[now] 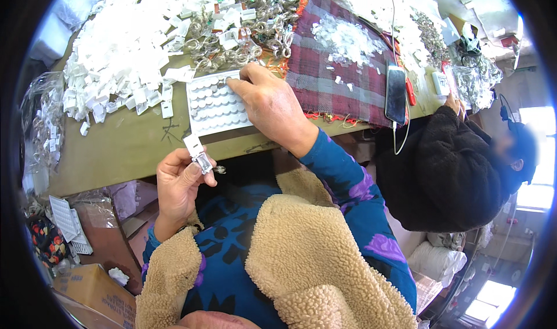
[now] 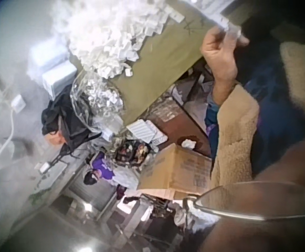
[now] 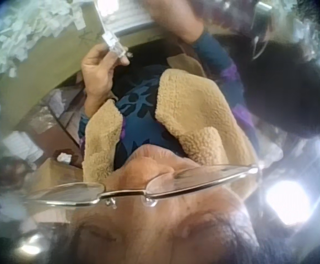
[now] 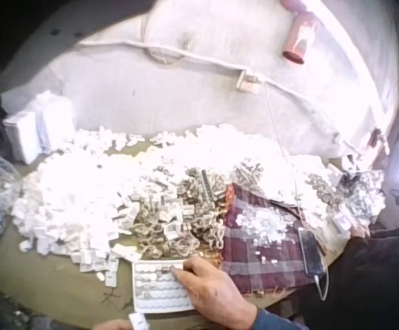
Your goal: The person assembles small electronic components by inserting metal pieces into white plastic housings. They repeatedly pick up a housing, insert a metal piece, and place the assembled unit on the table. The person also uses red-handled pliers to trim a wire from one component.
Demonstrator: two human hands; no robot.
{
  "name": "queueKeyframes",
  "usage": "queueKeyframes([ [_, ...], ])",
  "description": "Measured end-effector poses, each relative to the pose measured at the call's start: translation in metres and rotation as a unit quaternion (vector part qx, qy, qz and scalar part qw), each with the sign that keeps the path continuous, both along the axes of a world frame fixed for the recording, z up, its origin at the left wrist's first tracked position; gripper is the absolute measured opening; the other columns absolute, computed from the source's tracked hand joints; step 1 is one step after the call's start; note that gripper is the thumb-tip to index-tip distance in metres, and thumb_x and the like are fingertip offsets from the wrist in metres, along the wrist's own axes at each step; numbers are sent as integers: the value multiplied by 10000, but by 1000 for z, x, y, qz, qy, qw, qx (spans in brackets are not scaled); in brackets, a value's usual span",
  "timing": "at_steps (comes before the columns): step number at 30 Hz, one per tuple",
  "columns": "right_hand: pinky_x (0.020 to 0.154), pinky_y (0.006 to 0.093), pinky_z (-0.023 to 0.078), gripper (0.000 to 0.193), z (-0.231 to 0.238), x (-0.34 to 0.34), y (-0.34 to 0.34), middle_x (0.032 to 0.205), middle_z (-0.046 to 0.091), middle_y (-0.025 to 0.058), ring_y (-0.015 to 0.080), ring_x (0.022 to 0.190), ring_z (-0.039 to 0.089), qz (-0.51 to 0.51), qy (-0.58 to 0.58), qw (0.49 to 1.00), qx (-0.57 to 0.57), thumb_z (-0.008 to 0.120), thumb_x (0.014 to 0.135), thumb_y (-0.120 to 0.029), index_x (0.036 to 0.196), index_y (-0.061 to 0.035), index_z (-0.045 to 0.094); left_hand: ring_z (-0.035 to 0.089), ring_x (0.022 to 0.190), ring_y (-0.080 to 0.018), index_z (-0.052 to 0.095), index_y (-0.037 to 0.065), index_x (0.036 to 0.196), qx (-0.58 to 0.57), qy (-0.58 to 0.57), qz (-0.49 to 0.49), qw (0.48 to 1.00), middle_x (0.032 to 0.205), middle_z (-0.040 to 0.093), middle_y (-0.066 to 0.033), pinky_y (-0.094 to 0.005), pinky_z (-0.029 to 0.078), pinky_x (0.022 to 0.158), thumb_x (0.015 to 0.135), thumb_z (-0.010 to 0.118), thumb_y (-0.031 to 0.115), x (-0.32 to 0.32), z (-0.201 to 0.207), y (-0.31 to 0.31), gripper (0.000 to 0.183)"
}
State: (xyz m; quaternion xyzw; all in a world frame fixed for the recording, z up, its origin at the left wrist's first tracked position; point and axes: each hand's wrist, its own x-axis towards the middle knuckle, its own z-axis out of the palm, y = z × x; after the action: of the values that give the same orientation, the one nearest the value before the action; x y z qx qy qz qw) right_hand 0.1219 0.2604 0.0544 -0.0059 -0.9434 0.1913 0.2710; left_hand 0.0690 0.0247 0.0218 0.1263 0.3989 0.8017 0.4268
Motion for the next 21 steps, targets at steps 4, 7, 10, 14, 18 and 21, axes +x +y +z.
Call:
queueKeyframes([
  [4, 701, 401, 520, 223, 5, 7, 3, 880, 567, 128, 336, 805, 621, 9, -14, 999, 30, 573, 759, 17, 967, -25, 642, 666, 724, -187, 598, -68, 1172, -2, 5, 9, 1000, 961, 682, -192, -305, 592, 655, 945, 628, 84, 2, 2, 1, 275],
  [7, 685, 396, 505, 130, 13, 9, -2, 869, 571, 152, 349, 784, 606, 2, -11, 1000, -26, 588, 798, 50, 915, 0, 612, 661, 754, -174, 581, -58, 1213, 2, -26, 0, 1000, 978, 669, -179, -303, 600, 667, 961, 601, 80, 2, 4, -1, 288],
  [10, 641, 315, 481, 108, 23, 26, -25, 839, 593, 110, 222, 709, 605, 8, 1, 987, -161, 655, 827, 52, 924, 14, 627, 691, 789, -174, 592, -50, 1211, 59, -106, -15, 992, 1014, 684, -166, -320, 615, 722, 977, 588, 93, 4, 4, -1, 275],
  [14, 608, 275, 497, 180, 25, 49, -68, 911, 625, 98, 190, 722, 630, 72, 4, 973, -217, 709, 773, 67, 935, 10, 655, 693, 799, -171, 589, -45, 1229, 98, -132, -18, 986, 1017, 686, -138, -321, 623, 743, 990, 568, 99, 15, 2, 0, 280],
  [18, 640, 346, 536, 213, 19, 54, -88, 960, 580, 149, 298, 760, 635, 99, 40, 976, -187, 649, 750, 76, 953, 15, 643, 684, 792, -157, 611, -32, 1203, 88, -95, 17, 991, 974, 694, -106, -334, 623, 738, 981, 586, 101, 25, 1, 0, 260],
  [21, 640, 339, 539, 256, 16, 58, -91, 964, 576, 149, 283, 756, 643, 112, 37, 980, -159, 633, 738, 94, 983, 22, 656, 679, 782, -152, 621, -27, 1181, 64, -78, 14, 995, 969, 695, -104, -344, 624, 734, 975, 597, 104, 28, 1, -2, 245],
])
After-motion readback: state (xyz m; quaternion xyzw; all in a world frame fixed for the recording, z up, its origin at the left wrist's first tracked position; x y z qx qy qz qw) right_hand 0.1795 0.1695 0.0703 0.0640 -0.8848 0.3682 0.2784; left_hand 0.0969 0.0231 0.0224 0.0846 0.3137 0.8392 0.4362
